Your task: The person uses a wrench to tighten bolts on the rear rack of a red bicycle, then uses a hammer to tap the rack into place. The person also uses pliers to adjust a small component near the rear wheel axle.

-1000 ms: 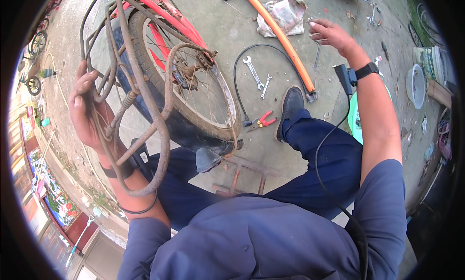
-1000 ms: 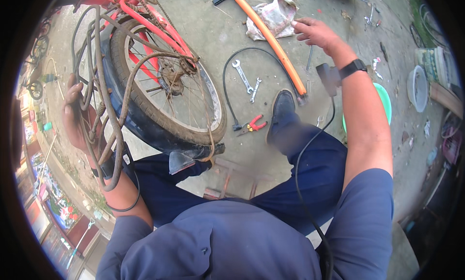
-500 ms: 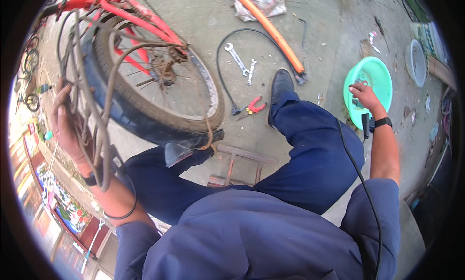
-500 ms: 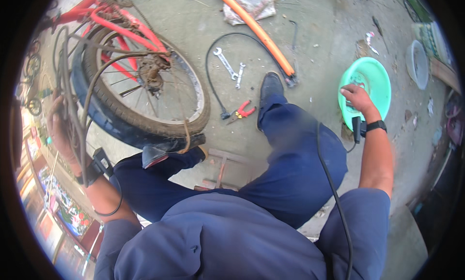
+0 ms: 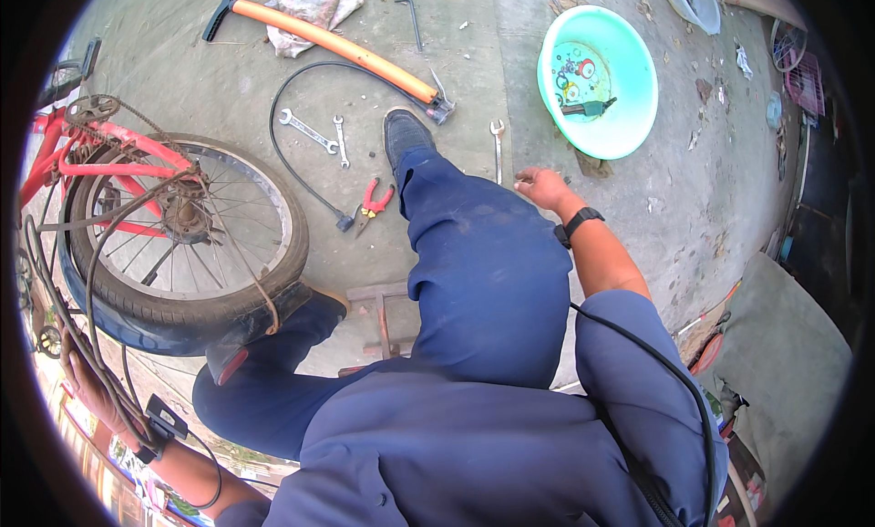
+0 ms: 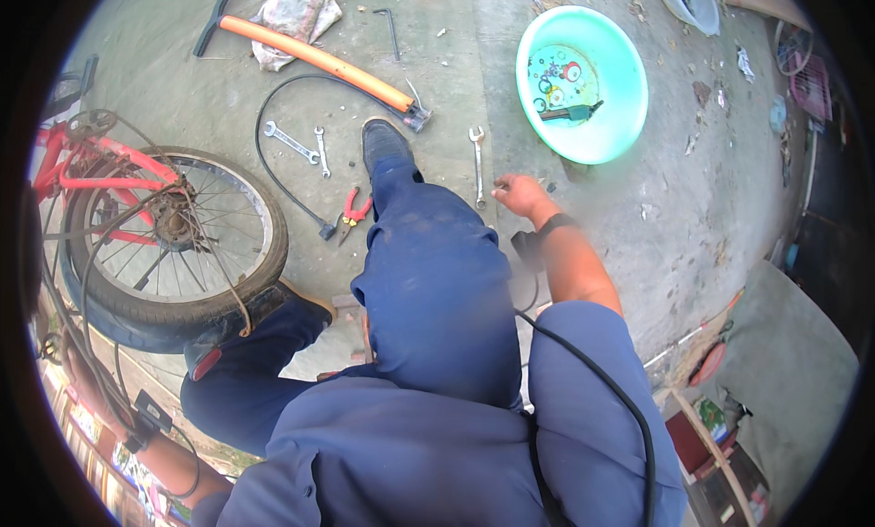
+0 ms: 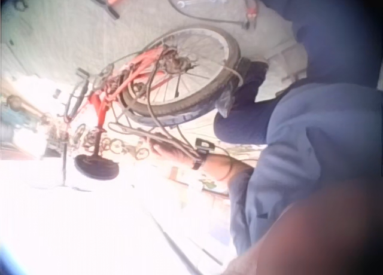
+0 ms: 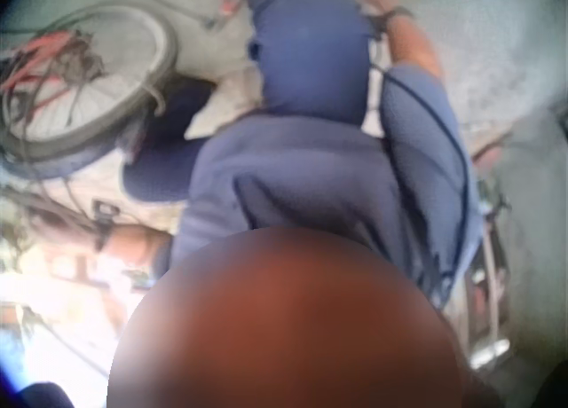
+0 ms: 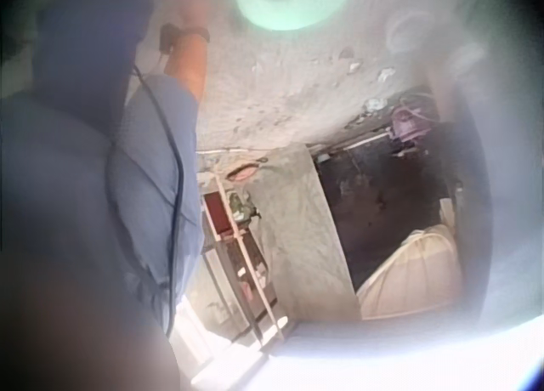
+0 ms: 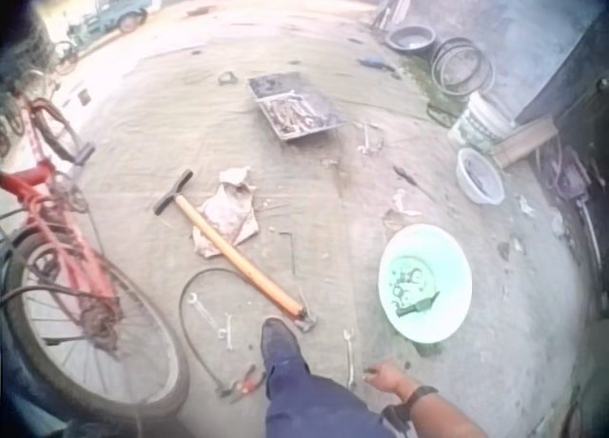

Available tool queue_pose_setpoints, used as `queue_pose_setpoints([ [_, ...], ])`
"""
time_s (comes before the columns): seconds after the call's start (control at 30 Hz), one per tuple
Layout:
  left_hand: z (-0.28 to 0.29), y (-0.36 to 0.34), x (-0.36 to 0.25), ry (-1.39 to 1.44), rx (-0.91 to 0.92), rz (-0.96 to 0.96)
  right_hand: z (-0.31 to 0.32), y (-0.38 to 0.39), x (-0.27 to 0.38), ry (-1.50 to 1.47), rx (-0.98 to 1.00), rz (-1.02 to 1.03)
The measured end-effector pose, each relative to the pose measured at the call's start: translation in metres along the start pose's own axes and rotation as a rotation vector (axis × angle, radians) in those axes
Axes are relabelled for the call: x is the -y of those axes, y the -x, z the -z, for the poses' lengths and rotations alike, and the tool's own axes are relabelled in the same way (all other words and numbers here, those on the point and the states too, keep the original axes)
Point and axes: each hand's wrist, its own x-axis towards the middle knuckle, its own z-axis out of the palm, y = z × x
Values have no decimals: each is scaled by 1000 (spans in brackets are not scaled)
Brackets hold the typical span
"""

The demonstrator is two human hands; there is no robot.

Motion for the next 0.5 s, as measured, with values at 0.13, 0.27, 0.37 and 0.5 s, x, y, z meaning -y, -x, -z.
queue_pose_setpoints([
  [0.13,-1,0,-6,38,-26,57,-19,-18,19,-96,-22,-29],
  [0.27,-4,3,-14,1,-55,119,-27,-32,35,-84,-63,33],
  [0.37,-10,6,-19,36,-19,122,-33,-34,37,-35,-118,-16],
  [0.5,-15,7,-23,3,-17,121,-43,-33,38,-69,-87,-135],
])
